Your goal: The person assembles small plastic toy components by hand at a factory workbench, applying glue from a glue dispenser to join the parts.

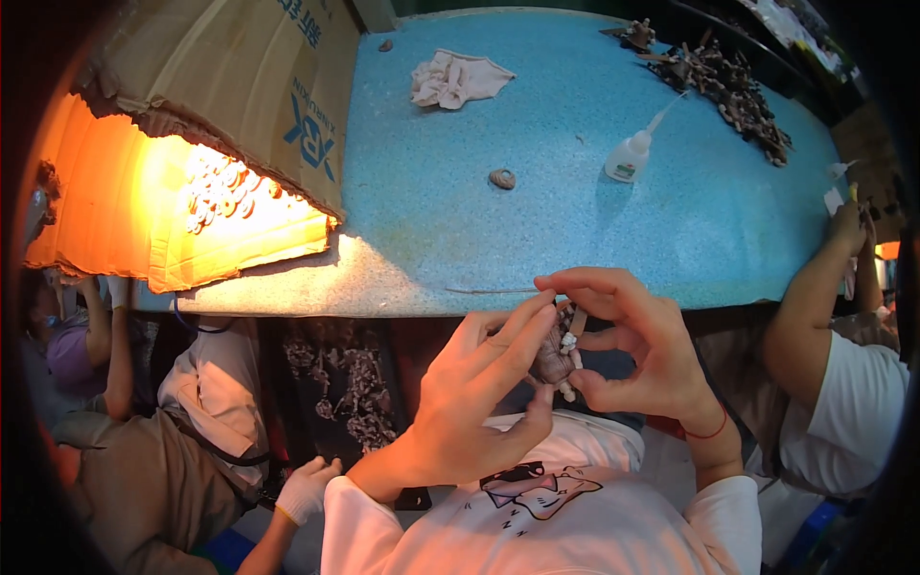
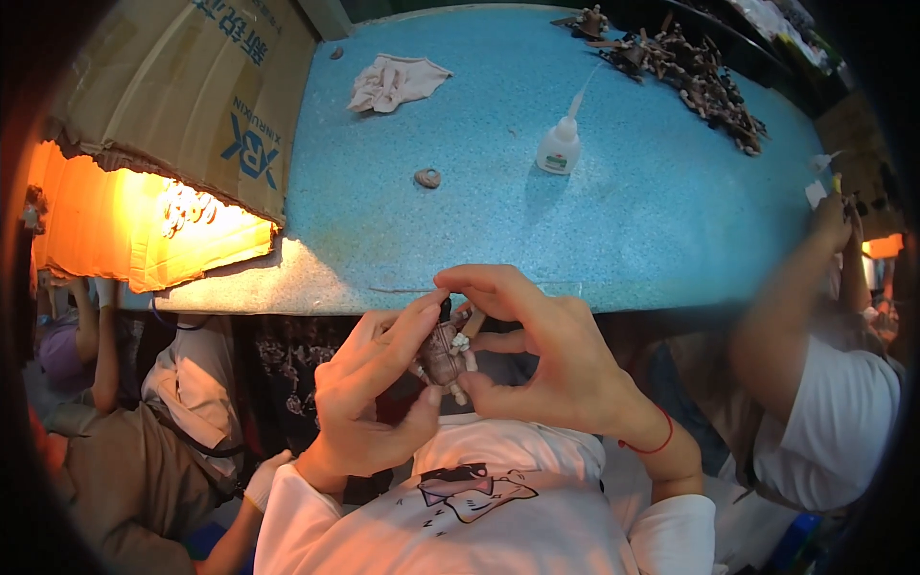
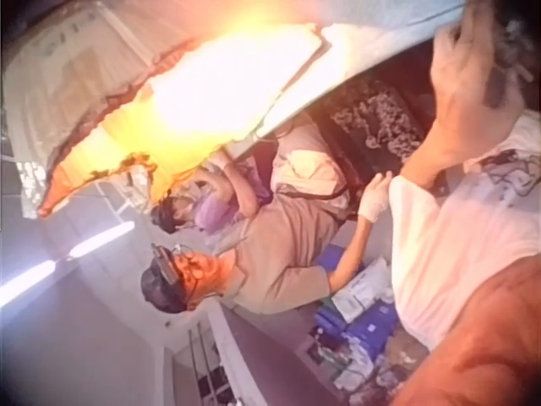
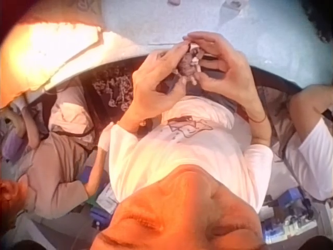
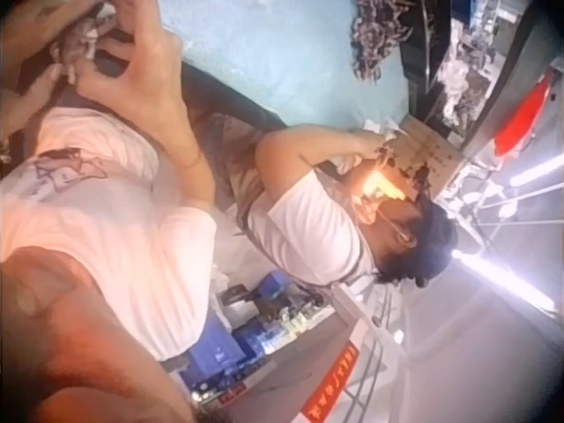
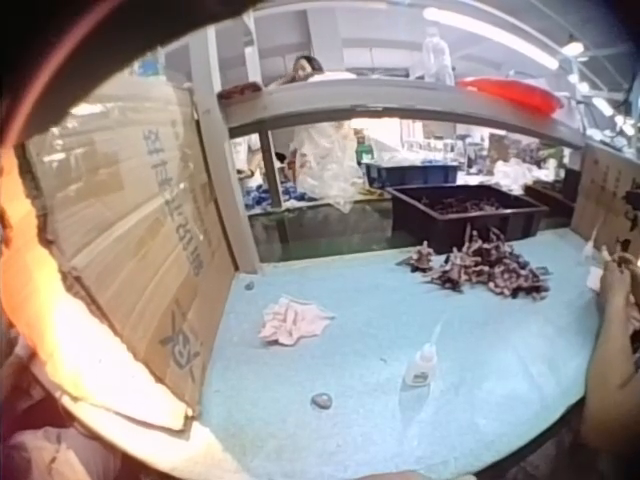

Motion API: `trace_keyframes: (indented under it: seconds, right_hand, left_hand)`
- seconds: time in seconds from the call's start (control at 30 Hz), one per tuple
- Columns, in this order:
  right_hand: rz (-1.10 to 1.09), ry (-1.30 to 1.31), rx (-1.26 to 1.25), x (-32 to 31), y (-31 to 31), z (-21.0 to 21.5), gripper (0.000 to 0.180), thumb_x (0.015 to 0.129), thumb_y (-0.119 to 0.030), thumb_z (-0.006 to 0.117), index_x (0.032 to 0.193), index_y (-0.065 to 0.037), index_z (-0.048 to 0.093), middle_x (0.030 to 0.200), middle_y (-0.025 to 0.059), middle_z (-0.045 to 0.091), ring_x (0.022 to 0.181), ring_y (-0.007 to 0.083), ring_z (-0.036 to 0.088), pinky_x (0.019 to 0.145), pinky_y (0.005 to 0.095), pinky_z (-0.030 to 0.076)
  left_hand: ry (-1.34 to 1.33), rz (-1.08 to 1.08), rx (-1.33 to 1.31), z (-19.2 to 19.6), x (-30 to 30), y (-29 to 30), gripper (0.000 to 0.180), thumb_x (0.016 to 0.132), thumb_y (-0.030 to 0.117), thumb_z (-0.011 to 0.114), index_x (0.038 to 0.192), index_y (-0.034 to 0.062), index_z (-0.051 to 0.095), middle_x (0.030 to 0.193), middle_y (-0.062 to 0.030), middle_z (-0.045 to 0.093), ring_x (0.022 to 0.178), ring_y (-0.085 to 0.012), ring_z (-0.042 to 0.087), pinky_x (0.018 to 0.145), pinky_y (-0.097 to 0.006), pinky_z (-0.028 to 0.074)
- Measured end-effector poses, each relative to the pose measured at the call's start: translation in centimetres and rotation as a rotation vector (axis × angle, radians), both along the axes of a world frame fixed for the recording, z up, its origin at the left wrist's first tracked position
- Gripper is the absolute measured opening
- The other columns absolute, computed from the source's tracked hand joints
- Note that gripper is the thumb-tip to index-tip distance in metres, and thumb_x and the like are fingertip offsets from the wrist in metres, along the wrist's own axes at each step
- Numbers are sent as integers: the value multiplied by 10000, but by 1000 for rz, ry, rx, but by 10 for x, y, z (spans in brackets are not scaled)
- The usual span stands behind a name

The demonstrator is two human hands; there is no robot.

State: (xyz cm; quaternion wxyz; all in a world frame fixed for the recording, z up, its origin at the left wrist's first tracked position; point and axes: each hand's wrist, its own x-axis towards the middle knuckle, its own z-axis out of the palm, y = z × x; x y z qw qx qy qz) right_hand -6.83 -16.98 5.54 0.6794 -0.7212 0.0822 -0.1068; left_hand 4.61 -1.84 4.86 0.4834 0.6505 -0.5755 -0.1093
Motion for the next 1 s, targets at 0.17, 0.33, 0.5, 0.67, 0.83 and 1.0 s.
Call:
trace_keyframes:
  seconds: [0.17,0.33,0.5,0.67,0.83,1.0]
  right_hand:
    - [-22,-13,12,-1,0,2,659,630,36,651,1238,-13,403,1153,134,545,907,156,595,842,329,507]
    - [-27,-27,-22,-4,-1,5,650,646,34,644,1248,-12,403,1145,141,547,914,169,599,847,337,502]
    - [21,-47,-106,-9,-7,9,641,662,28,633,1262,-15,412,1130,144,554,909,183,603,857,316,489]
    - [60,-61,-86,-11,-13,9,637,663,17,631,1265,-21,425,1134,131,558,914,198,601,827,304,488]
    - [38,-70,-117,-10,-13,11,632,659,20,619,1261,-28,433,1117,125,565,876,191,598,817,305,490]
    - [52,-28,-7,-6,-13,11,630,652,31,603,1256,-28,435,1118,116,563,866,176,592,849,309,485]
  left_hand:
    - [24,-69,20,6,2,-1,659,590,-32,643,1223,-32,458,1197,-203,518,925,-339,550,763,-369,473]
    - [16,-21,-11,5,-4,-6,668,578,-41,647,1220,-41,462,1186,-196,525,907,-318,546,769,-353,468]
    - [38,15,-30,10,-9,-10,689,517,-80,591,1197,-89,476,1043,-212,591,897,-300,573,812,-350,451]
    - [39,9,-45,10,-10,-14,703,511,-81,585,1203,-97,462,1024,-206,597,893,-292,574,799,-340,454]
    - [-16,38,-47,12,-14,-17,720,509,-83,590,1212,-109,440,1058,-217,581,894,-286,574,781,-325,468]
    - [35,73,13,11,-15,-17,736,533,-95,584,1246,-106,400,1104,-231,559,988,-266,563,813,-324,473]
